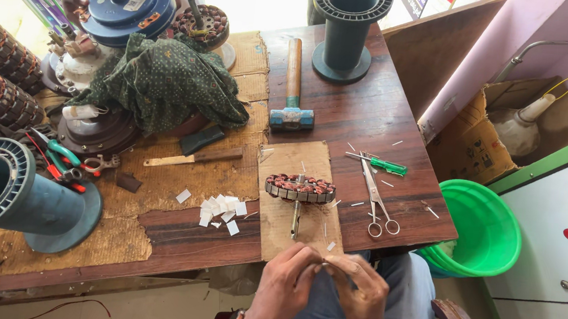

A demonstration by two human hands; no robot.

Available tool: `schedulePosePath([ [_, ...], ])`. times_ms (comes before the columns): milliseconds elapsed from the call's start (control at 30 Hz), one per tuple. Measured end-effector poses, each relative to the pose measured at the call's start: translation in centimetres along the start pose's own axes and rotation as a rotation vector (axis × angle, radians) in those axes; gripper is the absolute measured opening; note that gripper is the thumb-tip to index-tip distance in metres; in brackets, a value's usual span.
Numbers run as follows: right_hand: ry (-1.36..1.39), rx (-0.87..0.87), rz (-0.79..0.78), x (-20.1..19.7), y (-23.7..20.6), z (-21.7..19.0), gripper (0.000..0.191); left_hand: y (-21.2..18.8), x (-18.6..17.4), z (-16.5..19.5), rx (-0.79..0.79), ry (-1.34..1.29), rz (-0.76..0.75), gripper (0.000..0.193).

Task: The person cuts small white rectangular pieces with scissors and inserts them into the slots of a motor stator. They use a screwdriver to press the pieces into place and repeat the process across multiple slots.

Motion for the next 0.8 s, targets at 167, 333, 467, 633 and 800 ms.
schedulePosePath([
  [167, 0.103, 0.113, -0.087, 0.5, 0.4, 0.0, 0.019, -0.1, -0.2, -0.7, -0.016, 0.016, 0.024, 0.010],
  [333, 0.119, 0.047, -0.131, -0.3, 0.4, -0.1, 0.020, 0.0, -0.1, -1.9, -0.410, -0.322, -0.170, 0.009],
  [467, 0.076, 0.003, -0.145, -0.7, 0.0, -0.6, 0.023, -0.5, 0.0, -1.8, -0.455, -0.434, -0.206, 0.008],
  [633, 0.045, -0.045, -0.179, -0.8, 0.0, -1.0, 0.023, -1.0, 0.0, -1.2, -0.473, -0.384, -0.233, 0.007],
  [800, 0.074, -0.060, -0.188, -1.3, 0.7, -2.0, 0.023, -1.4, 0.1, -1.0, -0.461, -0.425, -0.243, 0.006],
])
Point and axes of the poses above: each hand's wrist, its own y-axis towards the middle knuckle, its own x-axis out of the palm, z = x × y, the point moved 2 cm from there along y, towards the middle knuckle, and after that the axes turned 15 degrees about -x, right-handed, at the moved point
